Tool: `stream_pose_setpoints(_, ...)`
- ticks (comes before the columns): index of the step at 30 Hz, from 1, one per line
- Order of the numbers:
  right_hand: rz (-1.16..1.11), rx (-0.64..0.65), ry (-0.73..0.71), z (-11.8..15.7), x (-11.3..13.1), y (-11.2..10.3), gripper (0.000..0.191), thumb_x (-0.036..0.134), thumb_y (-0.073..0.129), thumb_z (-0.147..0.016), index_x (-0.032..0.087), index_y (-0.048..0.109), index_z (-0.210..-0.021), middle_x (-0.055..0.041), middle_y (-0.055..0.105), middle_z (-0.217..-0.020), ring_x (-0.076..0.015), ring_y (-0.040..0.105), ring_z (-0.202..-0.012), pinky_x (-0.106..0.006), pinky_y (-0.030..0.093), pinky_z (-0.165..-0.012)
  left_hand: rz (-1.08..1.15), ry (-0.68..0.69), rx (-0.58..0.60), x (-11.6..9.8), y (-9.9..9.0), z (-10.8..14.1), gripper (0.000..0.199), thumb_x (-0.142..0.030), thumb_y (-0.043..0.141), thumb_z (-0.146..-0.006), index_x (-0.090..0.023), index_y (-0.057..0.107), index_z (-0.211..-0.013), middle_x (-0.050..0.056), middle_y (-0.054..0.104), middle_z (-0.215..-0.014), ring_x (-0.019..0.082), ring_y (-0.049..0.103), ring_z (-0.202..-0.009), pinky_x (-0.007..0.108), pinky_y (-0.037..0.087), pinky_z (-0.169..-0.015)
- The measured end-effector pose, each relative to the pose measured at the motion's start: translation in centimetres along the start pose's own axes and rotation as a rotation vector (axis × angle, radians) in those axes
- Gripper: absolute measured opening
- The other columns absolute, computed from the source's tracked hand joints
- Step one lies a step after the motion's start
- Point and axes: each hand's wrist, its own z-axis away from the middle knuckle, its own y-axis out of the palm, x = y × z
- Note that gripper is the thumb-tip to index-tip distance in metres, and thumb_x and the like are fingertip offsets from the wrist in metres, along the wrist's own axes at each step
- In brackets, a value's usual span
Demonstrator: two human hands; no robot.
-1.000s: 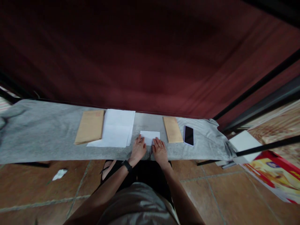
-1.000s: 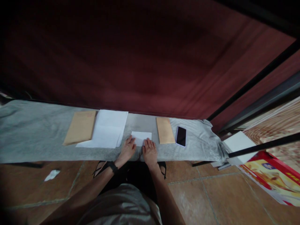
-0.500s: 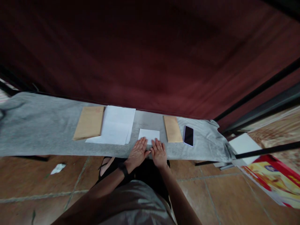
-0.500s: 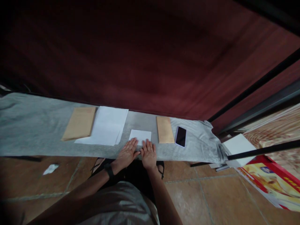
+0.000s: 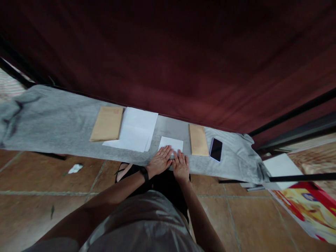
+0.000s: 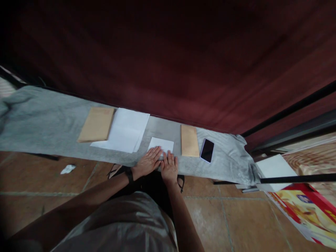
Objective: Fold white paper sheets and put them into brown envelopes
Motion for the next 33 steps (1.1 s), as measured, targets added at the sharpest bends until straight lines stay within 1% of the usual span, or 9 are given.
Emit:
stream_pose_setpoints(4, 0.005, -0.006, -0.017, 0.1, -0.2, 0.2, 0.049, 0.030, 0.034, -0.107, 0.021, 0.040, -0.156, -0.0124, 0.040, -0.161, -0.0259, 0.037, -0.148, -0.050, 0.022, -0.122, 0.001, 0.034, 0.016, 0.7, -0.5, 0.0, 0.057, -0.036, 0.038, -0.102, -0.010, 0.038, -0.154, 0.016, 0.030, -0.164, 0.025, 0.022, -0.155, 0.046, 0.020, -0.127)
stream_pose_setpoints(12, 0.011, -0.054, -0.033, 0.1, -0.1, 0.2, 0.050, 0.031, 0.036, -0.107, 0.019, 0.041, -0.155, -0.0136, 0.039, -0.161, -0.0270, 0.037, -0.148, -0.050, 0.025, -0.120, 0.012, 0.007, 0.039, 1.7, -0.6, -0.8, 0.058, -0.040, 0.037, -0.103, -0.012, 0.039, -0.154, 0.016, 0.028, -0.165, 0.025, 0.021, -0.155, 0.046, 0.019, -0.127)
stream_pose_setpoints(17, 0.007, -0.050, -0.020, 0.1, 0.1, -0.1, 0.050, 0.032, 0.032, -0.108, 0.020, 0.040, -0.155, -0.0131, 0.042, -0.160, -0.0276, 0.040, -0.146, -0.051, 0.025, -0.121, 0.011, -0.012, 0.044, 2.6, -0.6, -1.4, 0.056, -0.040, 0.037, -0.104, -0.013, 0.042, -0.153, 0.015, 0.031, -0.165, 0.025, 0.023, -0.155, 0.044, 0.017, -0.127)
stream_pose_setpoints(20, 0.001, -0.045, -0.016, 0.0, 0.1, -0.2, 0.050, 0.031, 0.033, -0.108, 0.019, 0.041, -0.155, -0.0138, 0.043, -0.159, -0.0277, 0.041, -0.146, -0.051, 0.025, -0.121, 0.005, -0.050, 0.056, 3.2, -0.6, -1.9, 0.056, -0.040, 0.036, -0.104, -0.015, 0.041, -0.154, 0.014, 0.031, -0.165, 0.025, 0.024, -0.155, 0.044, 0.017, -0.127)
stream_pose_setpoints(23, -0.008, -0.036, -0.015, 0.0, 0.1, -0.3, 0.050, 0.031, 0.034, -0.107, 0.020, 0.040, -0.155, -0.0135, 0.042, -0.159, -0.0279, 0.040, -0.146, -0.051, 0.025, -0.121, 0.014, -0.080, 0.041, 4.0, -0.7, -2.2, 0.057, -0.041, 0.038, -0.103, -0.016, 0.041, -0.154, 0.013, 0.030, -0.166, 0.025, 0.023, -0.155, 0.044, 0.018, -0.127)
stream_pose_setpoints(26, -0.013, -0.023, -0.008, -0.1, 0.1, -0.4, 0.050, 0.032, 0.036, -0.107, 0.020, 0.041, -0.155, -0.0137, 0.041, -0.160, -0.0285, 0.040, -0.146, -0.052, 0.025, -0.120, 0.024, -0.053, 0.056, 5.0, -0.8, -2.3, 0.061, -0.047, 0.043, -0.102, -0.015, 0.041, -0.154, 0.014, 0.030, -0.165, 0.026, 0.023, -0.155, 0.043, 0.020, -0.126)
stream_pose_setpoints(30, -0.041, -0.009, 0.007, -0.5, 0.0, -0.6, 0.047, 0.033, 0.037, -0.107, 0.021, 0.047, -0.151, -0.0120, 0.047, -0.156, -0.0278, 0.044, -0.142, -0.050, 0.026, -0.120, 0.035, 0.006, 0.109, 6.1, -1.2, -2.4, 0.064, -0.051, 0.045, -0.101, -0.014, 0.041, -0.153, 0.015, 0.032, -0.165, 0.025, 0.025, -0.154, 0.042, 0.022, -0.126)
stream_pose_setpoints(33, -0.081, -0.022, 0.042, -1.3, -0.1, -0.9, 0.044, 0.032, 0.036, -0.107, 0.019, 0.054, -0.145, -0.0122, 0.055, -0.150, -0.0267, 0.050, -0.137, -0.049, 0.027, -0.120, 0.017, 0.012, 0.122, 6.4, -1.4, -2.5, 0.063, -0.050, 0.042, -0.102, -0.013, 0.042, -0.152, 0.016, 0.033, -0.164, 0.025, 0.026, -0.154, 0.041, 0.022, -0.125)
